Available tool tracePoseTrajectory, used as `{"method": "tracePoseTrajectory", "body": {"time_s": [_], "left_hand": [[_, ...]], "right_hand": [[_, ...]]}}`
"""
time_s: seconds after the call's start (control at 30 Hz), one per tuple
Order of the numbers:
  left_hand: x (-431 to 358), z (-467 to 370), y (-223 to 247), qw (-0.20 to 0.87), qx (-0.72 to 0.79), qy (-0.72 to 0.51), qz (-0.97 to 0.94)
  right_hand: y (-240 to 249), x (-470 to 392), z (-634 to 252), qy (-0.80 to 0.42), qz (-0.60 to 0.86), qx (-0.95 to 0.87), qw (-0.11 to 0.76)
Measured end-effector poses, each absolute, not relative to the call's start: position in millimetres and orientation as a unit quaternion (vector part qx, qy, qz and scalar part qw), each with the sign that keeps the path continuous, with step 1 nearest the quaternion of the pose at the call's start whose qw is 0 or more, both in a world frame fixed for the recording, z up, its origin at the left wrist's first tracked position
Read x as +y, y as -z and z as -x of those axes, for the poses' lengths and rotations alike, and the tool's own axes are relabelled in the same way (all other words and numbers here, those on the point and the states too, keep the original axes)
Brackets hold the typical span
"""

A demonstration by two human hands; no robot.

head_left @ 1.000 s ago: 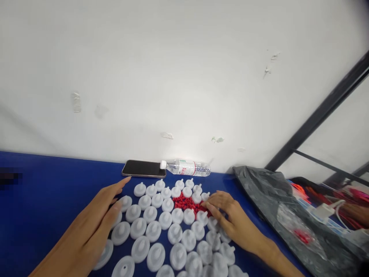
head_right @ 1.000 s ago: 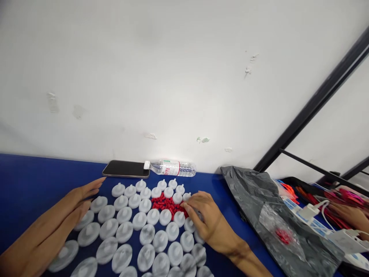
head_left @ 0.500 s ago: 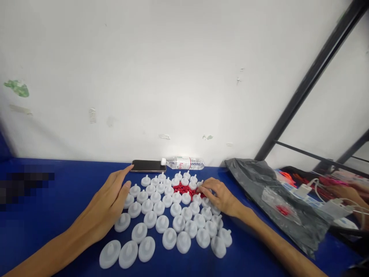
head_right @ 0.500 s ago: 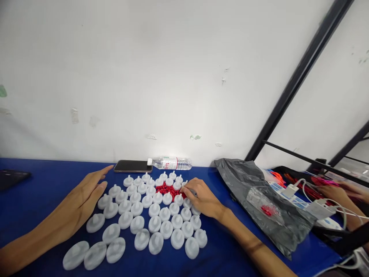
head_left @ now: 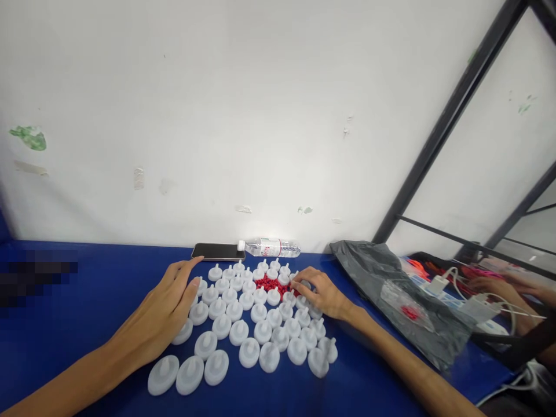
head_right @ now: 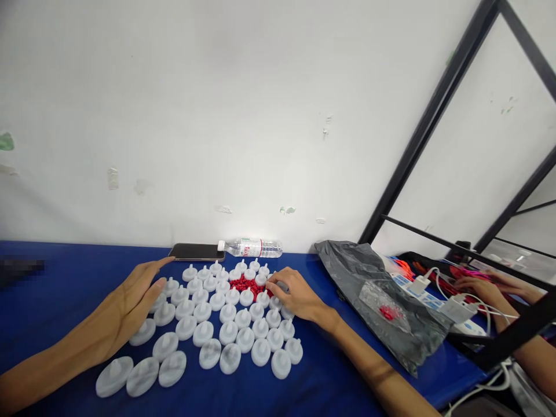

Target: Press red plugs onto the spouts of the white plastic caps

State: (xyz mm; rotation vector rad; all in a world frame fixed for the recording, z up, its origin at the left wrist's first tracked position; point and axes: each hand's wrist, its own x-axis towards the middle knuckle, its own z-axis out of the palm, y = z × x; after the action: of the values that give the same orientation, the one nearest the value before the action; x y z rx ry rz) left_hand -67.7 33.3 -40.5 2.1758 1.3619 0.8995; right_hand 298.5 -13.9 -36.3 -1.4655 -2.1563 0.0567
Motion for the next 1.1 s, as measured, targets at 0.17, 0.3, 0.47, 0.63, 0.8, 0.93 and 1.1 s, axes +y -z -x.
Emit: {"method": "tracePoseTrajectory", "body": {"time_s": [0.17, 0.3, 0.47, 0.63, 0.8, 0.93, 1.1], "left_hand": [[31, 68, 37, 0.196, 0.492, -0.314, -0.788], [30, 66, 38, 0.194, 0.488, -0.322, -0.788], [32, 64, 41, 0.196, 0.477, -0.326, -0.792], [37, 60, 53, 0.176, 0.479, -0.365, -0.779], [37, 58, 55, 0.189, 0.472, -0.374, -0.775], [33, 59, 52, 0.189, 0.466, -0.374, -0.779], [31, 59, 49, 0.180, 0.474, -0.375, -0.776]], "right_hand": [[36, -14, -298, -0.015, 0.537, -0.801, 0.266], [33, -15, -294, -0.012, 0.530, -0.803, 0.272], [30, -16, -292, -0.014, 0.523, -0.806, 0.278], [30, -17, -294, -0.022, 0.524, -0.806, 0.273], [33, -18, -295, -0.023, 0.526, -0.803, 0.279], [32, -17, -294, 0.015, 0.513, -0.806, 0.295], [28, -18, -297, 0.065, 0.500, -0.803, 0.318]]}}
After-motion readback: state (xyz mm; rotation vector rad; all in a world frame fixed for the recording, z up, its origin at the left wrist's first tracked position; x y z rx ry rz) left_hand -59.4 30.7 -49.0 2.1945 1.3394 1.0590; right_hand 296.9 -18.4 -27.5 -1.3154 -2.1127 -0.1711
